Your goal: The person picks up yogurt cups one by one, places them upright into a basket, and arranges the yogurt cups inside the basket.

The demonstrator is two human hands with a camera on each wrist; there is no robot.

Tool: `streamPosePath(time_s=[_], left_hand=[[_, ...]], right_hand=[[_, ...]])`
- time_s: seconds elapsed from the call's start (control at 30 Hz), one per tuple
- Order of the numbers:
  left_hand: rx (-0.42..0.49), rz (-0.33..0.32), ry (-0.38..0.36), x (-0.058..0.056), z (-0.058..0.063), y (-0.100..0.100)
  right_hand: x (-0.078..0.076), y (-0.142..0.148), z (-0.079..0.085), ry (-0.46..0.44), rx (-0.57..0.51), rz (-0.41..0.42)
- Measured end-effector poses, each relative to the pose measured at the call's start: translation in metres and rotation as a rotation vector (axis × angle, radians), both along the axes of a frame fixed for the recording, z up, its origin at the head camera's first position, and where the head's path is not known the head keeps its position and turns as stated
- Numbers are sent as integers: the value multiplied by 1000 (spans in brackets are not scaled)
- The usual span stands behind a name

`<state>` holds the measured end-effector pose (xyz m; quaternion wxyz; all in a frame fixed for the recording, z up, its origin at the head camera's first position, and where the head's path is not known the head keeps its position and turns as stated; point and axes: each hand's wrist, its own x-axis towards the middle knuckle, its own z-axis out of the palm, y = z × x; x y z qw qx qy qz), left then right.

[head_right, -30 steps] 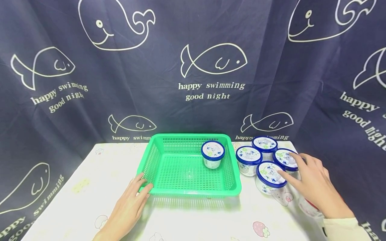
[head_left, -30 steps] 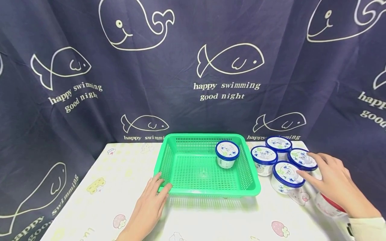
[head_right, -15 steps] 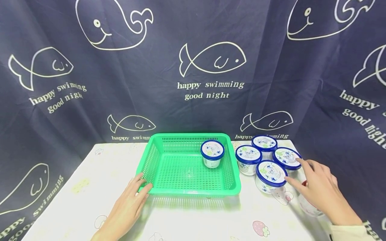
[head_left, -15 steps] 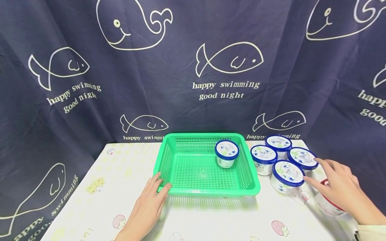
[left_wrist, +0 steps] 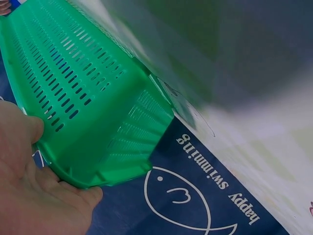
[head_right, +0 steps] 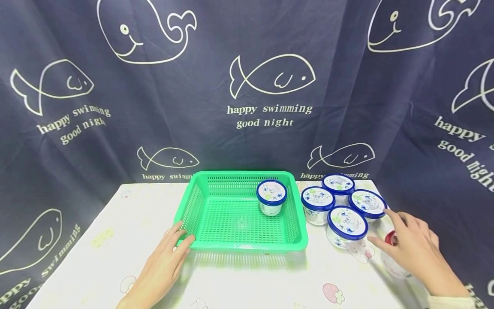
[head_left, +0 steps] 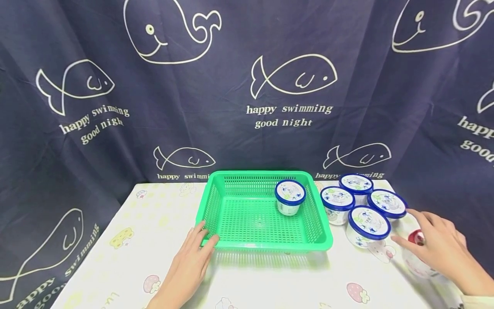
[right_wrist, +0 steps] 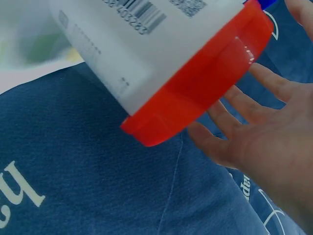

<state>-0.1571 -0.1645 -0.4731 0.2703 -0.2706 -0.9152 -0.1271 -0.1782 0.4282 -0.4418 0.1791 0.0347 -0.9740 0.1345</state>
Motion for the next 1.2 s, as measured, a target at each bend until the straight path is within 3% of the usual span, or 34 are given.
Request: streamPosePath(time_s=[0.47, 1.2], left_hand=[[1, 6, 9, 1, -1, 0], [11, -5, 3, 1, -2, -1]], right_hand=[[8, 4, -5, -20, -8, -50], [7, 11, -14, -126, 52, -116]])
